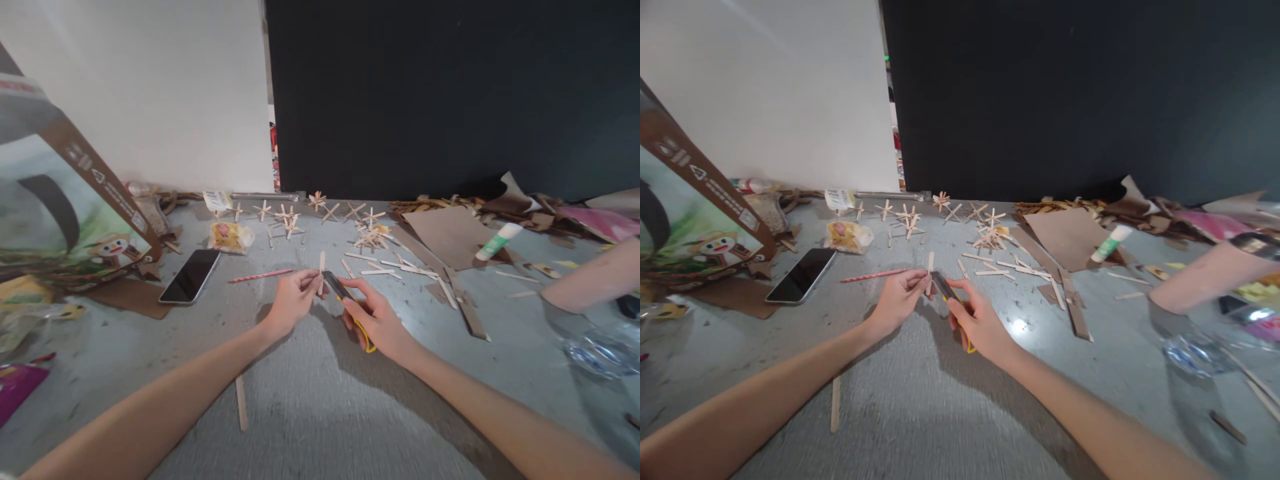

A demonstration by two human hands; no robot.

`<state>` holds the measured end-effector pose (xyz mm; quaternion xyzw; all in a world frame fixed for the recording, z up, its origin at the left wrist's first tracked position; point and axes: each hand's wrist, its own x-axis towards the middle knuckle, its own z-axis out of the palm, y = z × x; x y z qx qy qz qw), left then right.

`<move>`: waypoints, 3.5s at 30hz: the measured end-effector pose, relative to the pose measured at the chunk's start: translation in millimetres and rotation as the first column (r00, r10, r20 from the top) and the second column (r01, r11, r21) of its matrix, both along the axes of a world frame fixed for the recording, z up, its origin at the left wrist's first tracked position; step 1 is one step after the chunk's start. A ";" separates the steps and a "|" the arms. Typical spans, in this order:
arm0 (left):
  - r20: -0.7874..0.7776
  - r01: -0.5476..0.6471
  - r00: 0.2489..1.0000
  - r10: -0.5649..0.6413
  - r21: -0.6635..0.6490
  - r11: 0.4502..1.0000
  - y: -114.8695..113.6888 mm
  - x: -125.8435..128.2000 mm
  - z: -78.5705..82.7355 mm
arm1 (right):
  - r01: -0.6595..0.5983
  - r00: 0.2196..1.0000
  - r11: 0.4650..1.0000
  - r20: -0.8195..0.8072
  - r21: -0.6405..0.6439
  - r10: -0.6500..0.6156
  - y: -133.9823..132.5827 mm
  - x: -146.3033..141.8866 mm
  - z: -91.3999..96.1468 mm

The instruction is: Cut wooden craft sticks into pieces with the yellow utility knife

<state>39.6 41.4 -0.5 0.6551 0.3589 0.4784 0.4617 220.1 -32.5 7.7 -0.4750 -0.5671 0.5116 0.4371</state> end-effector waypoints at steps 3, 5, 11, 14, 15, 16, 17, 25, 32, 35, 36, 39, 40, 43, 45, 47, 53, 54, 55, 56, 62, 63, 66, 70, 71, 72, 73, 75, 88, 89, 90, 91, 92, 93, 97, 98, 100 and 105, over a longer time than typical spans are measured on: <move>0.002 0.024 1.000 -0.024 -0.014 1.000 -0.5 -0.5 2.1 | 0.024 0.996 0.998 0.088 0.065 -0.030 -1.2 0.5 -1.8; -0.002 0.040 0.999 -0.040 -0.026 0.999 -0.7 -0.8 3.5 | 0.025 0.992 0.996 0.125 0.090 -0.036 -1.0 1.4 -4.1; 0.023 0.062 0.998 -0.060 -0.063 0.996 1.5 -1.5 3.6 | -0.017 0.967 0.983 0.254 0.181 -0.030 2.9 9.6 -7.5; 0.029 0.072 0.997 -0.070 -0.082 0.994 2.7 -3.2 2.8 | -0.041 0.946 0.972 0.322 0.232 -0.037 5.9 15.4 -5.2; 0.026 0.077 0.997 -0.075 -0.086 0.993 2.8 -3.8 3.0 | -0.053 0.938 0.969 0.344 0.242 -0.035 7.1 17.4 -4.3; 0.020 0.081 0.997 -0.080 -0.088 0.993 2.6 -4.4 3.3 | -0.064 0.930 0.965 0.365 0.255 -0.035 8.3 19.2 -3.6; 0.013 0.086 0.996 -0.085 -0.090 0.992 2.3 -4.8 3.8 | -0.076 0.922 0.960 0.387 0.269 -0.035 9.6 20.9 -3.2; 0.029 0.080 0.997 -0.077 -0.131 0.988 1.8 -2.4 2.4 | -0.058 0.910 0.929 0.402 0.365 -0.102 13.2 25.4 -12.2; 0.014 0.136 0.991 -0.136 -0.156 0.978 -0.8 -1.7 -0.9 | 0.008 0.844 0.734 0.389 0.679 -0.369 16.5 24.0 -13.2; 0.003 0.170 0.985 -0.172 -0.154 0.973 -3.4 -1.5 0.5 | -0.107 0.780 0.668 0.479 0.737 -0.403 19.0 24.2 -13.2; 0.002 0.182 0.983 -0.184 -0.145 0.972 -4.0 -1.6 1.1 | -0.159 0.755 0.651 0.517 0.742 -0.404 19.6 23.9 -13.7; 0.015 0.208 0.978 -0.208 -0.141 0.968 -5.1 -2.4 2.8 | -0.287 0.705 0.584 0.580 0.760 -0.408 20.9 22.5 -16.1; 0.025 0.214 0.977 -0.213 -0.152 0.965 -5.3 -2.8 3.1 | -0.310 0.701 0.558 0.581 0.770 -0.414 21.1 22.0 -17.0; 0.038 0.224 0.975 -0.220 -0.185 0.957 -6.2 -3.7 3.7 | -0.331 0.704 0.504 0.565 0.798 -0.432 21.7 21.0 -18.8; 0.018 0.215 0.976 -0.215 -0.189 0.958 -6.9 -3.7 4.5 | -0.320 0.714 0.486 0.544 0.813 -0.440 22.1 20.8 -19.4; -0.021 0.196 0.979 -0.203 -0.174 0.965 -7.7 -3.1 5.8 | -0.298 0.738 0.472 0.514 0.830 -0.437 22.6 20.7 -20.0; -0.118 0.179 0.975 -0.190 -0.101 0.979 -10.1 0.5 7.4 | -0.170 0.813 0.494 0.405 0.853 -0.419 24.1 18.4 -23.2; -0.138 0.172 0.973 -0.185 -0.101 0.980 -10.5 0.9 6.8 | -0.148 0.816 0.501 0.391 0.853 -0.425 24.2 17.8 -23.8; -0.165 0.165 0.970 -0.180 -0.100 0.981 -10.9 1.2 6.0 | -0.129 0.817 0.508 0.382 0.852 -0.432 24.3 17.2 -24.4; -0.192 0.161 0.965 -0.178 -0.098 0.982 -11.0 1.3 4.9 | -0.114 0.815 0.516 0.376 0.849 -0.440 24.3 16.6 -24.7; -0.213 0.227 0.948 -0.237 -0.072 0.971 -6.0 -0.3 -5.1 | -0.102 0.779 0.559 0.415 0.823 -0.469 23.6 14.6 -22.6; -0.225 0.236 0.944 -0.241 -0.050 0.970 -4.9 -0.9 -6.5 | -0.105 0.770 0.565 0.426 0.819 -0.475 23.4 14.3 -22.3; -0.285 0.239 0.932 -0.225 0.016 0.971 -2.9 -2.5 -9.7 | -0.115 0.745 0.583 0.458 0.804 -0.485 23.3 13.3 -23.5; -0.315 0.218 0.927 -0.201 0.018 0.976 -3.5 -2.9 -13.4 | -0.103 0.720 0.629 0.494 0.771 -0.487 24.6 11.8 -29.6; -0.300 0.227 0.929 -0.215 0.005 0.974 -3.9 -2.7 -14.2 | -0.098 0.717 0.640 0.500 0.762 -0.486 25.1 11.5 -31.1; -0.282 0.242 0.930 -0.234 -0.009 0.970 -4.3 -2.4 -14.7 | -0.093 0.715 0.650 0.505 0.754 -0.483 25.5 11.2 -32.4; -0.266 0.256 0.930 -0.253 -0.021 0.966 -4.7 -2.1 -14.8 | -0.086 0.713 0.659 0.508 0.747 -0.483 25.9 10.8 -33.4; -0.253 0.269 0.929 -0.269 -0.035 0.963 -5.6 -1.4 -13.8 | -0.071 0.710 0.670 0.509 0.739 -0.486 26.2 9.9 -34.4; -0.046 0.131 0.989 -0.141 -0.183 0.974 -4.7 0.5 2.2 | 0.152 0.789 0.713 0.351 0.684 -0.505 24.8 8.9 -30.5; -0.036 0.124 0.990 -0.133 -0.197 0.972 -4.2 0.5 2.8 | 0.177 0.793 0.725 0.339 0.666 -0.506 24.4 9.1 -29.2; -0.026 0.121 0.991 -0.129 -0.206 0.971 -3.8 0.4 3.0 | 0.203 0.799 0.734 0.324 0.648 -0.506 24.0 9.3 -27.8; -0.019 0.121 0.992 -0.127 -0.209 0.970 -3.3 0.3 2.9 | 0.234 0.805 0.739 0.299 0.632 -0.512 23.8 9.5 -26.5; -0.016 0.121 0.992 -0.127 -0.208 0.971 -3.0 0.2 2.6 | 0.270 0.812 0.739 0.267 0.618 -0.520 23.6 9.8 -25.3; -0.016 0.122 0.992 -0.129 -0.204 0.971 -2.7 0.0 2.2 | 0.303 0.817 0.738 0.234 0.603 -0.526 23.6 10.1 -24.4; -0.053 0.139 0.987 -0.150 -0.169 0.976 -2.9 0.0 1.2 | 0.374 0.838 0.750 0.148 0.546 -0.525 24.6 11.9 -21.6; -0.068 0.154 0.984 -0.165 -0.155 0.976 -3.4 0.0 1.7 | 0.381 0.843 0.759 0.138 0.529 -0.519 24.7 12.4 -20.8; -0.098 0.180 0.976 -0.192 -0.121 0.976 -4.6 -0.2 3.5 | 0.390 0.851 0.779 0.131 0.491 -0.509 24.6 13.3 -18.9; -0.131 0.168 0.975 -0.177 -0.074 0.983 -5.7 -2.4 7.6 | 0.356 0.870 0.823 0.164 0.443 -0.464 23.2 13.9 -14.1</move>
